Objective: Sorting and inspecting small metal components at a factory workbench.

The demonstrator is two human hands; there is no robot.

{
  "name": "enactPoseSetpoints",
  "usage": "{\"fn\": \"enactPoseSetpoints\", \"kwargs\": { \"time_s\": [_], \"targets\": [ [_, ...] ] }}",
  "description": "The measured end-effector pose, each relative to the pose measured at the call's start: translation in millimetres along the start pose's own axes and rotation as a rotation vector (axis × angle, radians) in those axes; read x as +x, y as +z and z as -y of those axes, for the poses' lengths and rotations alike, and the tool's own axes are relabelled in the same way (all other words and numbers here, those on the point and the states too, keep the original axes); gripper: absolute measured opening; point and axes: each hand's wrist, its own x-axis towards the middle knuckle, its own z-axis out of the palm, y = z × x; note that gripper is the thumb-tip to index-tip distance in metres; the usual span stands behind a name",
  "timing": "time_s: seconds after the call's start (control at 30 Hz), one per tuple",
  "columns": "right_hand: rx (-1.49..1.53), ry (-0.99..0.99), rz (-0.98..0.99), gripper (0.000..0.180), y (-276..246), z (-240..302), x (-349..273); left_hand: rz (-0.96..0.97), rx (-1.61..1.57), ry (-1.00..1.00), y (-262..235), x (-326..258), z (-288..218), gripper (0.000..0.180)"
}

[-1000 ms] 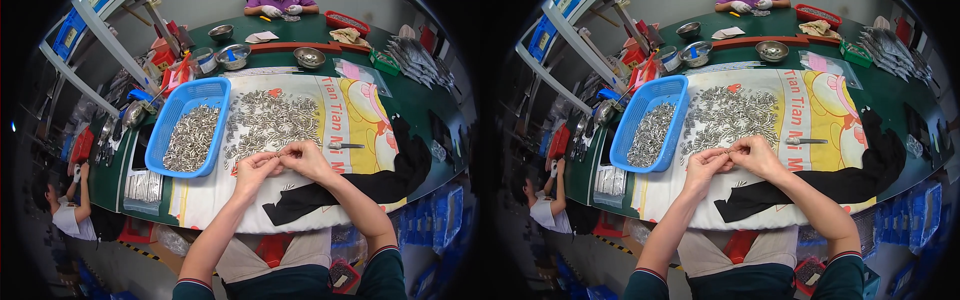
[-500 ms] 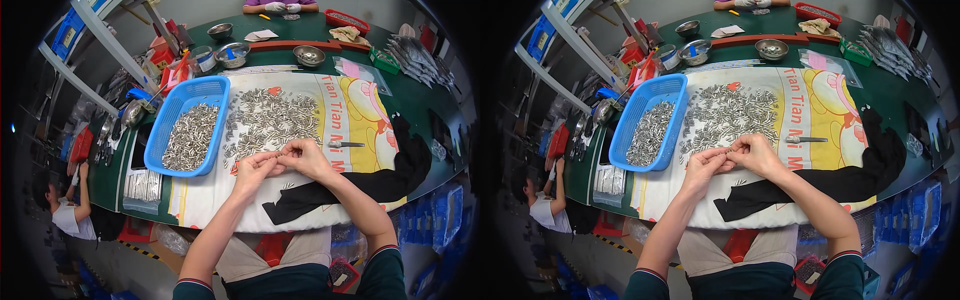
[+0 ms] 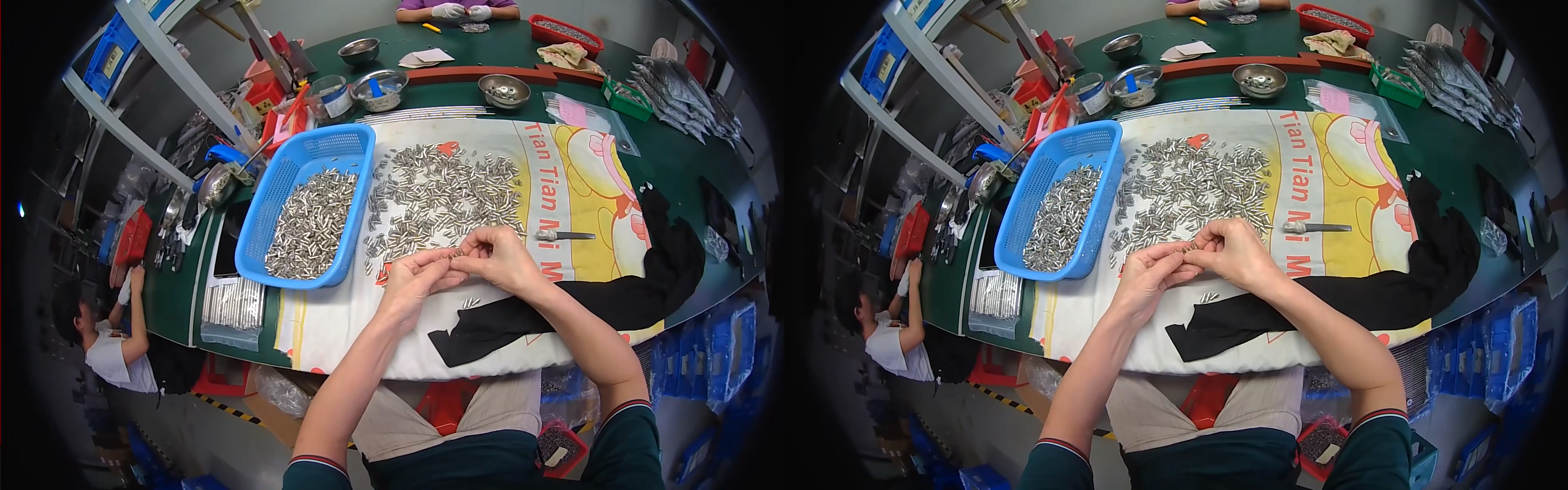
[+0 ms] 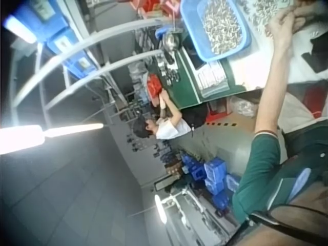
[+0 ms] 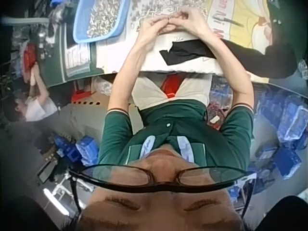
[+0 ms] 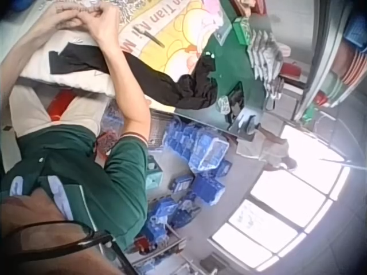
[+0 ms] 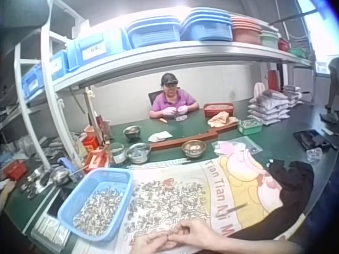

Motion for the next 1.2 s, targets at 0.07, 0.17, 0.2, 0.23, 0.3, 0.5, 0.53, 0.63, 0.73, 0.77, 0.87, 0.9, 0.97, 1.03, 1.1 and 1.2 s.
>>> {"fn": "enactPoseSetpoints", "kwargs": {
  "time_s": [0.07,0.17,0.2,0.23,0.3,0.5,0.53,0.63,0.73,0.77,0.87,0.9,0.97,1.03,1.1,1.2],
  "targets": [
    [0.045,0.016,0.067,0.02,-2.7,3.4,-0.4,-0.001,-0.028,-0.02,0.3,-0.9,-2.2,0.027],
    [0.191,0.11,0.085,0.02,-6.7,8.0,1.0,0.008,-0.082,-0.063,0.9,-1.7,-6.8,0.029],
    [0.191,0.111,0.084,0.02,-6.7,6.5,1.0,0.016,-0.106,-0.087,0.9,-1.5,-7.4,0.03],
    [0.163,0.089,0.093,0.021,-6.7,4.0,1.5,0.016,-0.106,-0.086,1.0,-1.5,-7.4,0.03],
    [0.134,0.067,0.102,0.022,-6.1,-0.2,2.4,0.032,-0.092,-0.09,0.8,-1.0,-6.6,0.031],
    [0.036,0.009,0.063,0.022,-1.8,-4.3,2.7,0.087,-0.176,-0.112,-4.0,0.8,-5.1,0.03],
    [0.027,0.017,0.066,0.022,-2.1,-2.6,2.4,0.086,-0.176,-0.112,-4.1,0.9,-5.5,0.03],
    [0.071,0.028,0.061,0.022,-2.3,-0.1,1.9,0.069,-0.229,-0.122,-4.1,1.1,-6.4,0.03],
    [0.107,0.021,0.062,0.021,-2.9,-0.5,1.9,0.069,-0.264,-0.114,-5.0,1.7,-6.1,0.03],
    [0.091,0.011,0.07,0.02,-3.2,-0.6,2.0,0.076,-0.263,-0.11,-5.9,2.0,-5.4,0.029],
    [0.122,0.015,0.078,0.02,-3.0,-2.1,2.5,0.078,-0.26,-0.11,-5.0,1.4,-6.5,0.029],
    [0.122,0.014,0.079,0.02,-3.3,-2.0,2.5,0.072,-0.258,-0.112,-4.4,1.1,-7.0,0.028],
    [0.127,0.027,0.088,0.02,-3.4,-1.6,2.6,0.074,-0.258,-0.115,-5.2,1.7,-6.1,0.028],
    [0.12,0.026,0.085,0.02,-3.6,0.5,2.0,0.077,-0.258,-0.118,-6.2,2.4,-5.0,0.028],
    [0.113,0.026,0.083,0.02,-3.3,0.7,2.1,0.076,-0.261,-0.123,-6.8,2.9,-4.3,0.028],
    [0.137,0.028,0.084,0.02,-3.5,0.0,1.9,0.072,-0.253,-0.124,-5.6,2.3,-5.6,0.028]
  ]
}}
